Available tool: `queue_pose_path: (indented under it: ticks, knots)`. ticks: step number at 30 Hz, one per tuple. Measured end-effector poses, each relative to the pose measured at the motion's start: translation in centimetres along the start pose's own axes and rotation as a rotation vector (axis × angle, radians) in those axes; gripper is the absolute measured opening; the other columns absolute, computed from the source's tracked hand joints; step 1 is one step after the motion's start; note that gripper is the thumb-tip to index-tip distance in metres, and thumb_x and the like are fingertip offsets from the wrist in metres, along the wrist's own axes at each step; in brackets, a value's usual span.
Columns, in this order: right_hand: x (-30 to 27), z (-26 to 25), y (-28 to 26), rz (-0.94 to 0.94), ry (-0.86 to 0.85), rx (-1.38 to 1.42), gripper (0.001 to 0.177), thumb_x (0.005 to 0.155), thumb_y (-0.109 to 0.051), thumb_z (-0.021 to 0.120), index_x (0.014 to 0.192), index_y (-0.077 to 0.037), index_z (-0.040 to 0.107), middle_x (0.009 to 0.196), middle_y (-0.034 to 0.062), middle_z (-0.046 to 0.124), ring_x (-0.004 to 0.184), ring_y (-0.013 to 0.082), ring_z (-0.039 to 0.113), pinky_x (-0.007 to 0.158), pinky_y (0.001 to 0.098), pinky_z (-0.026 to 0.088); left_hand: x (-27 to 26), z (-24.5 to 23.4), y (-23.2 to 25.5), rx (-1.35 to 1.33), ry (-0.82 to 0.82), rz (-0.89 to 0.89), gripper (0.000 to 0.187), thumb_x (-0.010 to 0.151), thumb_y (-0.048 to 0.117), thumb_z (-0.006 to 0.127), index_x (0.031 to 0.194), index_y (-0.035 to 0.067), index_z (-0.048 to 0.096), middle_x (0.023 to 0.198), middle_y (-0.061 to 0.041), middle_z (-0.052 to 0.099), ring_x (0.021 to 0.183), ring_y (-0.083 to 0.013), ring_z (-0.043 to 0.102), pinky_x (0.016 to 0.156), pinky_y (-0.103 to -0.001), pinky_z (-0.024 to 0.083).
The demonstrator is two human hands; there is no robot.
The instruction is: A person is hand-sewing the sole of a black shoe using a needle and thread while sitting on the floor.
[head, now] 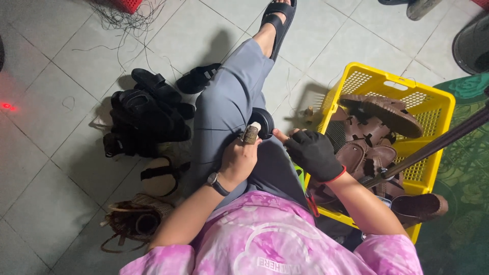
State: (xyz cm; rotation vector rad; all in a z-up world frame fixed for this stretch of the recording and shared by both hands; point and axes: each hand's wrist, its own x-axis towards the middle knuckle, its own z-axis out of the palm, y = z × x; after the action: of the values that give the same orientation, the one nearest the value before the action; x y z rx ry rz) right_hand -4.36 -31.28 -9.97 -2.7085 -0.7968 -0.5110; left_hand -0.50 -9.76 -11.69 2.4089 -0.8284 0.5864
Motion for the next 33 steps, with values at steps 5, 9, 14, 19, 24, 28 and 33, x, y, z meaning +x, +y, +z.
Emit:
queue_pose_path:
  ticks: [5,9,14,19,24,28,33]
  knots:
    - [1.6,-2.7,-2.3,0.027,-0.035,-0.150,0.032,0.081,-0.018,0.059,0.113,-0.014,0.064,0.072,0.0071,0.054,0.055,0.0262,0.060,0.046,0.0362,0.050,-1.1,2.3,-0.4,-0.009,0.042,-0.023,0.025,0.090,0.028,0.064,0.096,0.004,0.063,0.053,-0.016,0.056,0.046,-0.0307,0.063,0.036,-0.035,0.048]
    - [2.1,-2.4,-3.0,0.035,-0.063,-0.125,0.059,0.082,-0.010,0.054,0.141,-0.010,0.044,0.074,0.0130,0.057,0.056,0.0309,0.063,0.047,0.0381,0.052,-1.4,2.4,-1.2,-0.055,0.082,0.010,0.016,0.088,0.025,0.065,0.088,0.009,0.064,0.053,-0.013,0.057,0.047,-0.0294,0.064,0.042,-0.035,0.051]
    - [1.9,0.9,-1.6,-0.022,-0.033,-0.105,0.050,0.081,-0.012,0.056,0.131,-0.009,0.054,0.077,0.0125,0.058,0.054,0.0300,0.062,0.044,0.0394,0.050,-0.8,2.0,-0.8,-0.137,0.109,-0.039,0.016,0.086,0.026,0.068,0.084,0.011,0.062,0.055,-0.011,0.060,0.051,-0.0304,0.065,0.046,-0.036,0.052]
    - [1.6,3.6,-0.3,-0.027,0.019,-0.026,0.060,0.081,-0.013,0.054,0.140,-0.011,0.045,0.081,0.0085,0.058,0.056,0.0277,0.062,0.045,0.0393,0.051,1.3,-1.6,0.3,-0.265,0.088,-0.121,0.020,0.084,0.028,0.070,0.080,0.012,0.058,0.058,-0.006,0.064,0.055,-0.0259,0.067,0.048,-0.035,0.053]
    - [1.2,1.9,-1.4,0.179,0.038,0.162,0.038,0.090,-0.021,0.058,0.127,-0.011,0.055,0.082,0.0087,0.061,0.068,0.0319,0.065,0.053,0.0421,0.052,1.1,-0.5,0.4,-0.149,-0.008,-0.212,0.042,0.086,0.018,0.068,0.113,-0.008,0.050,0.067,-0.023,0.064,0.064,-0.0376,0.068,0.051,-0.047,0.055]
    - [0.1,1.3,-1.2,0.149,0.054,0.022,0.041,0.091,-0.023,0.058,0.131,-0.017,0.056,0.085,0.0048,0.060,0.067,0.0253,0.065,0.054,0.0371,0.053,2.9,-1.5,0.2,-0.242,-0.227,-0.277,0.026,0.086,0.029,0.066,0.089,0.004,0.062,0.058,-0.009,0.063,0.056,-0.0301,0.068,0.044,-0.037,0.052]
    - [1.3,-3.8,-2.7,0.199,-0.175,0.041,0.033,0.084,-0.027,0.059,0.116,-0.018,0.060,0.079,0.0086,0.057,0.063,0.0331,0.064,0.053,0.0442,0.052,6.1,-6.4,2.1,-0.727,-0.252,-0.391,0.008,0.078,0.002,0.069,0.074,-0.002,0.063,0.050,-0.010,0.064,0.048,-0.0196,0.067,0.048,-0.026,0.052]
